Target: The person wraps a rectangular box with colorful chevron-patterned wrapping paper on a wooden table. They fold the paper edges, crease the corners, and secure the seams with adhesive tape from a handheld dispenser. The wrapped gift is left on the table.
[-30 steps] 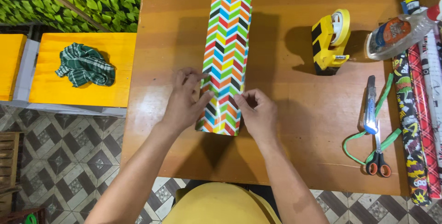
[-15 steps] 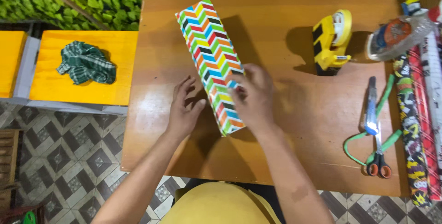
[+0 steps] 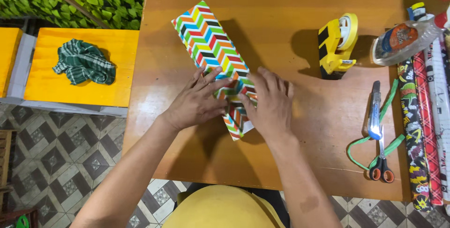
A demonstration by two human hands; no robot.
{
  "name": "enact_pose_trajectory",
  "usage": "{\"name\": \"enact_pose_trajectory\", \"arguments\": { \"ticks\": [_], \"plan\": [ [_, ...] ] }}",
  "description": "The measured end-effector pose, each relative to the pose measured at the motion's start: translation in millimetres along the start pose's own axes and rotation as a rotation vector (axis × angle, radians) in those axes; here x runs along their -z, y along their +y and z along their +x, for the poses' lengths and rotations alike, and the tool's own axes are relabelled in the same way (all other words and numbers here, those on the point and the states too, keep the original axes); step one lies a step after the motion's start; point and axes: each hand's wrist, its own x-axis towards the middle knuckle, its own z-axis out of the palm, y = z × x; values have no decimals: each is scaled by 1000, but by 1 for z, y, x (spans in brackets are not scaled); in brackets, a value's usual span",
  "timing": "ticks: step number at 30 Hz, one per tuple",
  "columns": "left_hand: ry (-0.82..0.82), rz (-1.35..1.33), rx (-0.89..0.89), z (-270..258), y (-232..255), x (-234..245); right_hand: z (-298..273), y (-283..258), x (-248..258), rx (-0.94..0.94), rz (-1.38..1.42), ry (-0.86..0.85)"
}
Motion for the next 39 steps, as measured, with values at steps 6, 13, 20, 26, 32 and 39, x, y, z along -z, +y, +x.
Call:
{"name": "enact_pose_trajectory", "arguments": {
  "ticks": [6, 13, 20, 26, 32, 39],
  "plan": [
    [-2, 37, 47, 14, 0, -12, -33, -23, -13, 155, -84, -5],
    [-136, 69, -32, 23, 0, -3, -42, 0, -22, 46, 13, -203],
    [-363, 123, -3, 38, 6, 14, -57, 19, -14, 198, -168, -91],
    [-524, 163, 77, 53, 14, 16, -52, 36, -27, 46, -187, -4],
    [-539, 153, 63, 58, 11, 11, -17, 63, -32, -126, 71, -28],
    [-543, 115, 64, 59, 5, 8, 13, 56, -37, -303, 64, -170]
  ]
}}
